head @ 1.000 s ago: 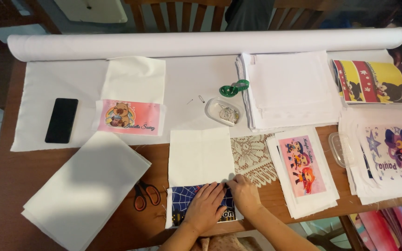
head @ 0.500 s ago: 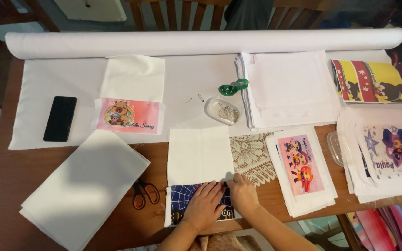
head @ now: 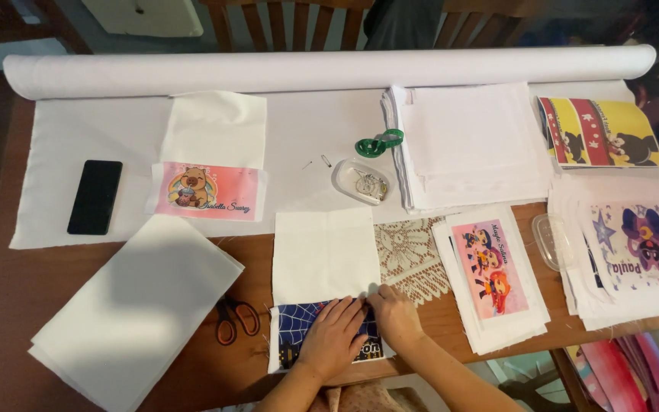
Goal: Aligning and pinning small printed fabric pieces onto a larger white fabric roll for preparation.
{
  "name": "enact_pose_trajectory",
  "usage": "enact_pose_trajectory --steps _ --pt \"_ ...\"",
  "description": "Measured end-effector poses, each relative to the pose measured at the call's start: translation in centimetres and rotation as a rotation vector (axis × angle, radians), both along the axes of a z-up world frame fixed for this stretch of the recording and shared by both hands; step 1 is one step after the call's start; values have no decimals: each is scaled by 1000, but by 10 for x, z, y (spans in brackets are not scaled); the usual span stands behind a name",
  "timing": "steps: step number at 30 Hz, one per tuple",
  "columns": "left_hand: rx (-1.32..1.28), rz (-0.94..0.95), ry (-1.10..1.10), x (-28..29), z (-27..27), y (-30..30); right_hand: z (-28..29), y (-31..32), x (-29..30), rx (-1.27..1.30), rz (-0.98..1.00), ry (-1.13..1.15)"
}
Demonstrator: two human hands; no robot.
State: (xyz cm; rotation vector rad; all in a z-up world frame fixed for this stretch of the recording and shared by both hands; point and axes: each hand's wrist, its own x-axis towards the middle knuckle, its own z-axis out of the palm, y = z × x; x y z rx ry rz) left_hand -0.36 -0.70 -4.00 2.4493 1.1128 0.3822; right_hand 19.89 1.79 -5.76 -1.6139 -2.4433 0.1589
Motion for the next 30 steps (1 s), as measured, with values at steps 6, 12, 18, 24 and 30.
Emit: enact_pose_trajectory --steps 6,12,18,24,30 --pt "-32 24 -57 0 0 -3 -10 -2 4 -71 -42 35" --pt "-70 37 -84 -1 -1 -4 2 8 5 -291 -120 309" --pt "-77 49 -105 -2 5 -2 1 8 2 -292 -85 262" --pt "-98 59 -86 -1 7 -1 0 1 -4 -113 -106 258" --pt "-112 44 -40 0 2 -1 8 -6 5 -137 -240 354"
